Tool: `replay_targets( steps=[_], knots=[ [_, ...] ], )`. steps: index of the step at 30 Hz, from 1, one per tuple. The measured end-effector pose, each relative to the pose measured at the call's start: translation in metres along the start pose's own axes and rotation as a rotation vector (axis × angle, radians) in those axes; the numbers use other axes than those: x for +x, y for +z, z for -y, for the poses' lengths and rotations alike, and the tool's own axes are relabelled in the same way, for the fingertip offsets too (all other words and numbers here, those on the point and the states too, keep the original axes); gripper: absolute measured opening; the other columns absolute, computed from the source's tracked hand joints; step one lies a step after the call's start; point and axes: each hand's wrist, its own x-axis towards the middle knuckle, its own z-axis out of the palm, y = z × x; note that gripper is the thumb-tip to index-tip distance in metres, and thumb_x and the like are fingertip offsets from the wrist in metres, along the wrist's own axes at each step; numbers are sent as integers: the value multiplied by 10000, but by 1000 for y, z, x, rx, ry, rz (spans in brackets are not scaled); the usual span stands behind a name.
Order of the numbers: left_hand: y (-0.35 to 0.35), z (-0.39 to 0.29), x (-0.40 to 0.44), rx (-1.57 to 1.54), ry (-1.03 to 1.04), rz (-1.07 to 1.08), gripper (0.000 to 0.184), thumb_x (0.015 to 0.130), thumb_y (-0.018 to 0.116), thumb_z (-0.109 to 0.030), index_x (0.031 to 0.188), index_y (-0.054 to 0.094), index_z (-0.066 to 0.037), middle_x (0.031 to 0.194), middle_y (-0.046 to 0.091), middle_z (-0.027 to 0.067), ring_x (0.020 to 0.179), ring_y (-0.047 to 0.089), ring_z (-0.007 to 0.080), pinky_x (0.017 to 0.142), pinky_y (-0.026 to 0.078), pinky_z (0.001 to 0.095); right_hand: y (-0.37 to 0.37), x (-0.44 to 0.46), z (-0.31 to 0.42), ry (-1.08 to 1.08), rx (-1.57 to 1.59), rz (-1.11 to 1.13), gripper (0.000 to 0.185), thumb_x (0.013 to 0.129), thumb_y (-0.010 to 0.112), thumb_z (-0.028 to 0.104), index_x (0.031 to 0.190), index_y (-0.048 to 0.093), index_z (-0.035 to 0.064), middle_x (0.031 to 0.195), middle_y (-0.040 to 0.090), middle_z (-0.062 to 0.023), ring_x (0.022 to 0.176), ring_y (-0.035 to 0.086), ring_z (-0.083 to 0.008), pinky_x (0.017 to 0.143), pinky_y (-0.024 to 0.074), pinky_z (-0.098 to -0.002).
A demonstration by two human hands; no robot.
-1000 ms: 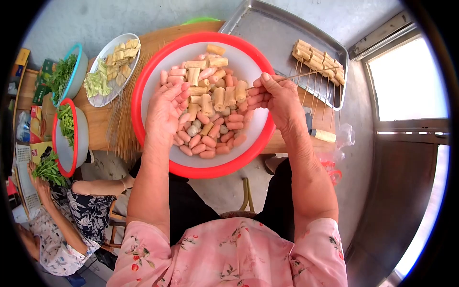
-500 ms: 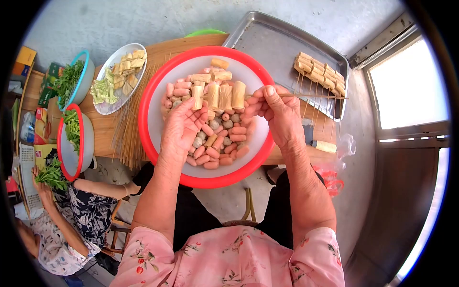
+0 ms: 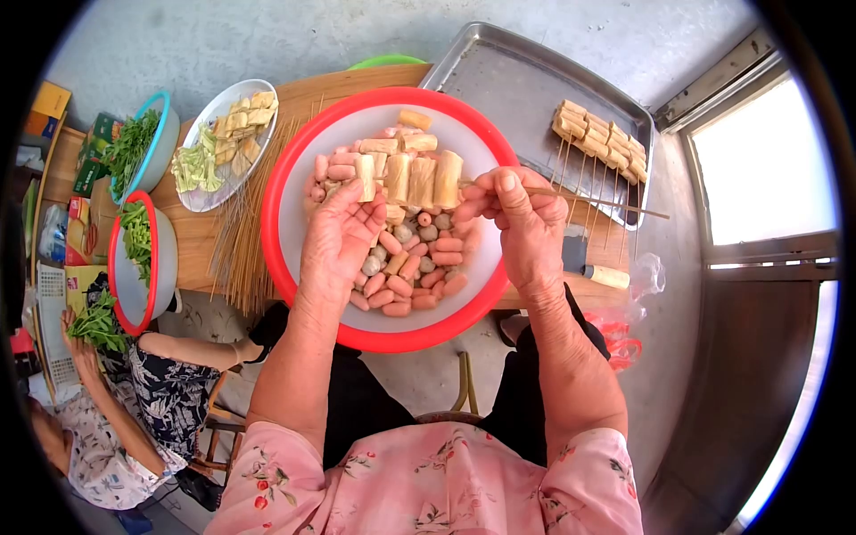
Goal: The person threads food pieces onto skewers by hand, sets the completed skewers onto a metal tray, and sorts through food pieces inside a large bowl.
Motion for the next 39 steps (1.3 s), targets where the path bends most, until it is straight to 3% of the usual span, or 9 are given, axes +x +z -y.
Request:
replay_targets(
  steps=[13, 15, 19, 28, 33, 34, 35, 37, 39],
  knots=[
    [4, -6, -5, 24, -69, -13, 215, 802, 660, -169, 973, 591, -58, 884, 606, 48, 756, 563, 141, 708, 479, 286, 3, 0, -13, -12, 53, 28, 291, 923, 549, 283, 897, 610, 0, 829, 659, -108, 691, 632, -170, 651, 490, -255],
    [4, -6, -6, 37, -54, -13, 220, 799, 662, -172, 975, 590, -62, 890, 603, 44, 757, 561, 140, 708, 479, 285, 0, 1, -17, -15, 58, 57, 268, 936, 517, 259, 937, 591, 2, 853, 648, -128, 703, 641, -227, 697, 525, -335],
    [4, -10, -8, 53, -21, 15, 229, 797, 658, -180, 989, 585, -78, 910, 600, 48, 763, 563, 155, 716, 484, 299, 3, 2, -20, -1, 98, 49, 267, 939, 511, 259, 945, 587, 3, 855, 643, -128, 709, 640, -224, 699, 526, -332],
    [10, -16, -6, 32, 105, 75, 291, 826, 561, -128, 1105, 488, -91, 1050, 576, 85, 927, 607, 230, 734, 534, 366, 19, -3, -25, 232, 244, 68, 392, 946, 483, 320, 1171, 541, 4, 906, 633, -104, 740, 626, -168, 689, 534, -290],
    [-2, -21, 4, -11, 148, 50, 296, 822, 558, -111, 1106, 479, -91, 1067, 572, 91, 927, 614, 233, 718, 546, 359, 21, -14, -16, 453, -132, 112, 315, 934, 529, 275, 1027, 626, -9, 785, 633, -74, 628, 606, -140, 599, 506, -246],
    [-9, -22, 7, 4, 120, 49, 313, 841, 550, -136, 1143, 501, -68, 1090, 587, 107, 970, 600, 235, 788, 515, 384, 23, -18, -11, 453, -131, 112, 315, 934, 529, 275, 1027, 626, -9, 785, 633, -74, 628, 606, -140, 599, 506, -246],
    [-11, -24, 8, 18, 93, 47, 340, 860, 543, -161, 1179, 523, -44, 1113, 601, 123, 1014, 586, 238, 858, 483, 409, 25, -22, -6, 323, -340, 126, 287, 928, 545, 250, 994, 632, -16, 773, 631, -67, 610, 593, -127, 577, 488, -237],
    [-11, -27, 8, 12, 105, 21, 306, 842, 563, -144, 1132, 530, -51, 1074, 605, 111, 963, 603, 234, 803, 508, 400, 27, -22, 0, 189, -545, 139, 262, 923, 561, 224, 960, 639, -23, 760, 629, -60, 591, 579, -114, 556, 471, -228],
    [-14, -31, 6, 5, 113, -1, 274, 823, 583, -127, 1084, 536, -58, 1036, 609, 98, 912, 620, 230, 747, 533, 390, 23, -16, 4, -375, -952, 72, 181, 848, 623, 138, 958, 642, -4, 854, 634, -90, 742, 587, -191, 654, 468, -282]
  ],
)
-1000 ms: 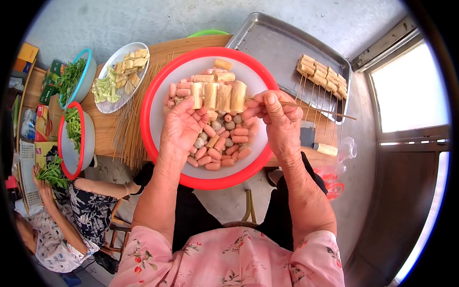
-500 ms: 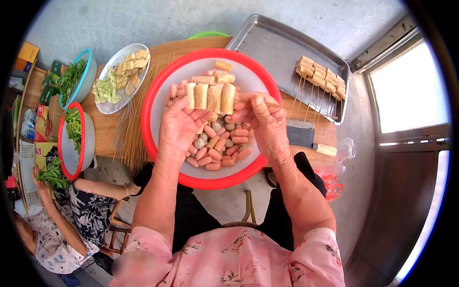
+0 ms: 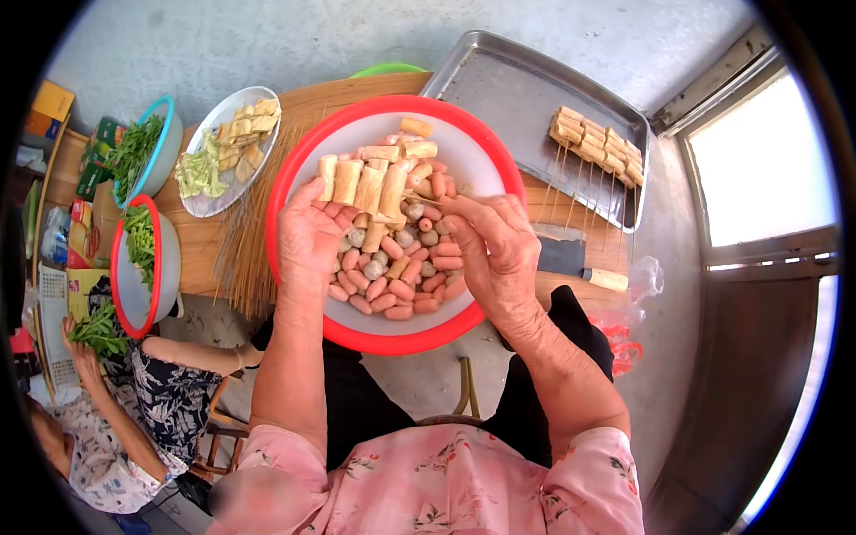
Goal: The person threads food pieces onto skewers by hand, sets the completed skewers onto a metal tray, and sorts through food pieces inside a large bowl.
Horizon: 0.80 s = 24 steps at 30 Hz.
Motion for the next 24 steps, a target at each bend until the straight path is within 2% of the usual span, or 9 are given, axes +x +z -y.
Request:
replay_targets(
  steps=[1, 2, 4, 7, 8, 12, 15, 18, 24],
  knots=[
    [-3, -3, 0, 21, 37, 8, 262, 824, 587, -132, 1071, 551, -50, 1015, 620, 99, 907, 622, 231, 757, 529, 394, -6, 2, -2, -233, -236, -129, 171, 811, 654, 95, 956, 644, 5, 901, 636, -106, 818, 591, -230, 704, 466, -310],
    [-3, -4, 3, 37, 64, 29, 252, 826, 591, -136, 1059, 566, -43, 994, 632, 100, 901, 623, 232, 766, 525, 398, -12, 4, 0, -139, -271, -64, 210, 762, 670, 64, 968, 649, 30, 993, 622, -135, 951, 557, -295, 783, 446, -352],
    [-11, -9, 5, 25, 50, 63, 306, 833, 591, -142, 1098, 568, 11, 1066, 628, 140, 1003, 596, 270, 881, 483, 454, -15, -1, -25, 7, -217, 104, 191, 807, 637, 87, 984, 633, 17, 917, 638, -154, 860, 603, -291, 738, 473, -357],
    [-3, -18, 1, 26, 29, -35, 296, 832, 592, -127, 1094, 576, 9, 1035, 644, 128, 976, 613, 241, 864, 506, 408, -33, -4, -27, 296, 0, 362, 185, 843, 605, 116, 1006, 629, 30, 833, 644, -152, 742, 630, -292, 679, 499, -347],
    [-4, -19, 2, 29, 27, -21, 286, 843, 586, -138, 1091, 579, 4, 1033, 644, 129, 977, 613, 235, 857, 510, 401, -34, -5, -34, 88, 3, 384, 173, 852, 602, 121, 999, 635, 36, 830, 651, -137, 733, 632, -293, 678, 504, -335],
    [3, -15, 4, 49, 41, -2, 294, 884, 570, -202, 1113, 566, -19, 1046, 638, 125, 984, 612, 225, 823, 522, 387, -46, -11, -32, 126, 105, 414, 165, 862, 609, 144, 961, 645, 16, 805, 654, -128, 714, 640, -236, 671, 498, -306],
    [9, -11, 2, 95, 18, 165, 394, 889, 577, -264, 1187, 526, -12, 1034, 627, 116, 944, 610, 223, 812, 509, 353, -57, -12, -33, 279, 241, 348, 191, 867, 626, 183, 951, 659, 14, 784, 664, -89, 694, 617, -145, 659, 488, -281],
    [18, 0, -2, 217, 18, 90, 401, 907, 551, -302, 1206, 518, -37, 1032, 620, 107, 906, 607, 193, 789, 505, 322, -61, -13, -49, 403, 358, 18, 180, 863, 635, 180, 917, 668, 11, 655, 599, -48, 624, 517, -68, 583, 456, -261],
    [15, 9, 0, 277, -39, 101, 371, 895, 576, -259, 1197, 526, -49, 1010, 624, 110, 859, 608, 176, 774, 499, 296, -109, -10, -105, 731, 264, -500, 196, 838, 641, 173, 909, 682, -5, 618, 549, 30, 583, 466, -59, 542, 411, -245]
  ],
)
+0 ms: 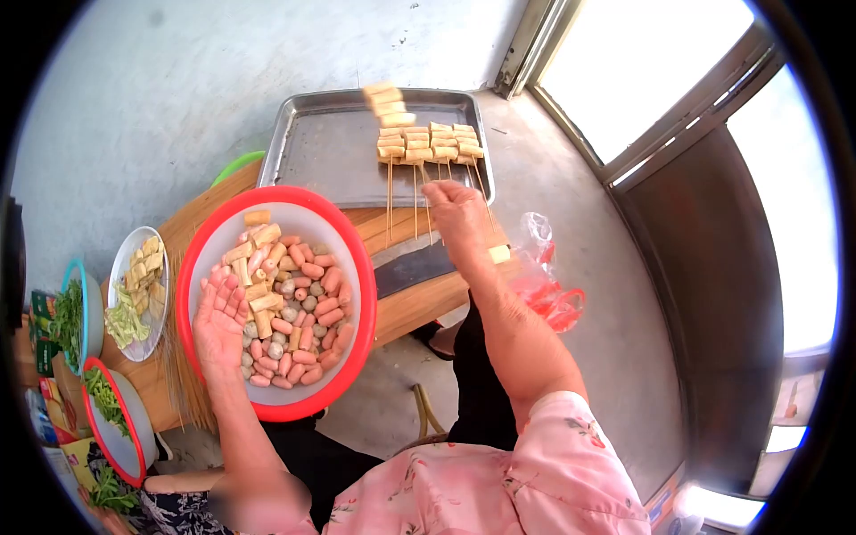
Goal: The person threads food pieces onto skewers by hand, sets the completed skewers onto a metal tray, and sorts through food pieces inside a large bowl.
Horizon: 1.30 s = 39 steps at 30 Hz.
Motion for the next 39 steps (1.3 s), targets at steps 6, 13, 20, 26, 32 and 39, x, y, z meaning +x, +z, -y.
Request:
replay_targets(
  steps=[6, 13, 20, 26, 32, 39],
  knots=[
    [1, 4, 2, 15, -12, -5, 298, 879, 599, -230, 1122, 537, -68, 954, 627, 101, 818, 610, 164, 722, 501, 293, -48, 60, -54, -78, -261, -325, 199, 771, 621, 183, 768, 671, -10, 526, 523, -80, 534, 491, -119, 554, 426, -311],
    [6, 9, 3, -9, -37, -70, 250, 872, 608, -183, 1090, 538, -84, 917, 627, 101, 778, 616, 168, 687, 501, 289, -62, 73, -76, -13, -391, -329, 202, 741, 560, 155, 661, 635, -15, 509, 551, -113, 499, 556, -188, 524, 437, -341],
    [8, 8, 1, -11, -30, -43, 230, 878, 604, -163, 1086, 550, -82, 921, 632, 93, 772, 615, 156, 683, 498, 284, -58, 62, -62, 85, -281, -203, 194, 757, 504, 93, 676, 648, -8, 500, 565, -85, 416, 574, -167, 396, 445, -301],
    [0, -1, 3, -71, -29, -51, 266, 880, 604, -170, 1110, 577, -40, 922, 645, 74, 807, 620, 137, 716, 508, 267, -65, 66, -73, -174, -679, -262, 240, 776, 555, 206, 784, 681, 2, 695, 624, -223, 683, 650, -346, 668, 510, -385],
    [-44, -23, 5, -165, 40, -125, 270, 845, 640, -140, 1085, 588, -29, 930, 650, 78, 780, 617, 147, 696, 503, 269, -44, 38, -35, -368, -714, -266, 309, 810, 582, 241, 1011, 663, 20, 958, 642, -179, 878, 622, -297, 795, 470, -366],
    [-104, -53, -11, -159, 168, -424, 223, 832, 664, -163, 1014, 604, -50, 897, 635, 37, 752, 577, 116, 641, 467, 230, 40, -32, -12, -552, -356, 117, 199, 874, 592, 125, 1041, 639, 26, 967, 627, -115, 867, 595, -153, 787, 455, -258]
  ],
)
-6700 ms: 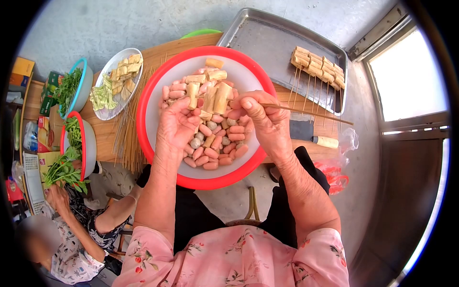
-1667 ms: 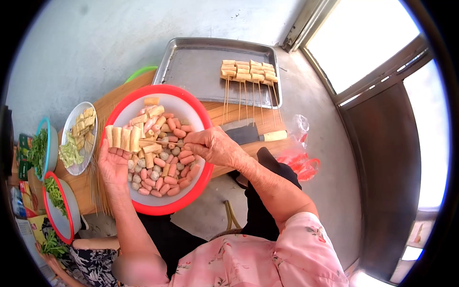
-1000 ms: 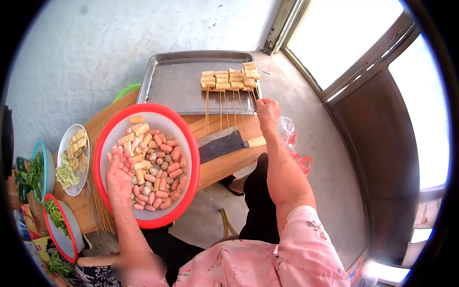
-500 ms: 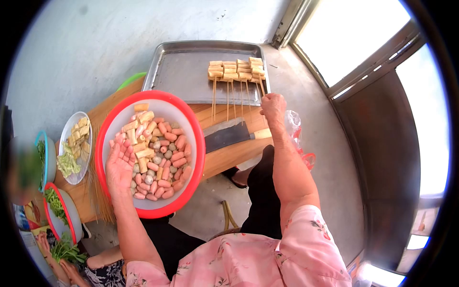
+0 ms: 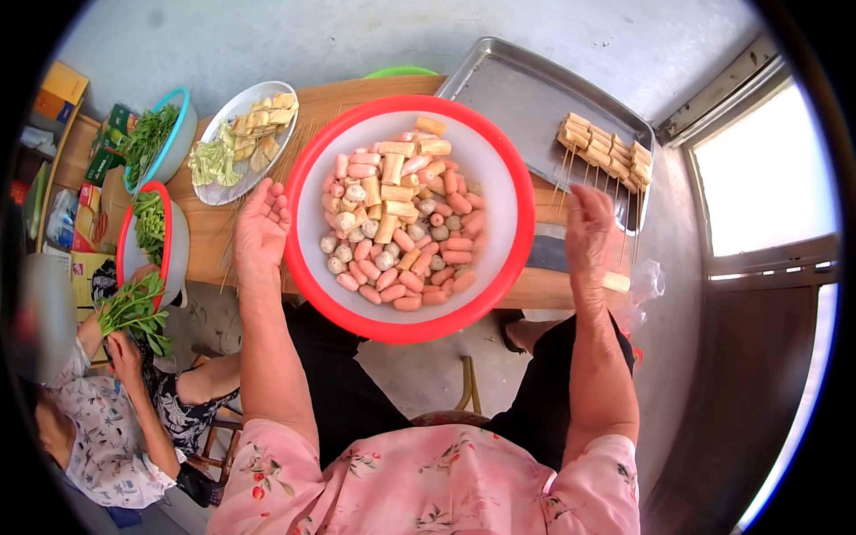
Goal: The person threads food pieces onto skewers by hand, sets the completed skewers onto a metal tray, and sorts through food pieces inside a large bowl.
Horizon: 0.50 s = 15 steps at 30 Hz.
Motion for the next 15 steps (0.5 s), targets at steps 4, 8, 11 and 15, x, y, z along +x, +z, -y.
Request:
replay_targets(
  steps=[4, 8, 11, 15],
  knots=[
    [-41, -26, 1, -61, 110, -109, 190, 836, 658, -145, 989, 589, -56, 840, 624, 44, 700, 573, 119, 621, 469, 231, 42, -25, 17, -160, -108, 51, 287, 801, 643, 77, 1088, 624, 63, 1146, 549, -174, 1038, 556, -308, 898, 430, -347],
    [-71, -39, 0, -134, 141, -230, 160, 852, 638, -144, 957, 580, -39, 846, 625, 53, 691, 579, 124, 590, 470, 220, 60, -25, 12, -51, -123, 153, 596, 772, 638, 67, 1323, 414, 38, 1238, 492, -213, 1122, 509, -317, 946, 407, -360],
    [-88, -44, 4, -173, 140, -292, 158, 850, 639, -141, 944, 578, -29, 835, 629, 65, 658, 587, 127, 571, 472, 217, 63, -22, 5, 156, 26, 246, 593, 762, 592, 64, 1323, 404, 15, 1200, 537, -174, 1087, 535, -258, 915, 428, -334],
    [-110, -47, 10, -110, 179, -329, 149, 840, 633, -136, 928, 579, -28, 780, 627, 59, 615, 588, 126, 553, 465, 217, 64, -25, 4, 101, -7, 211, 571, 775, 602, 108, 1306, 425, -3, 1184, 545, -169, 1066, 541, -243, 907, 428, -330]
  ],
)
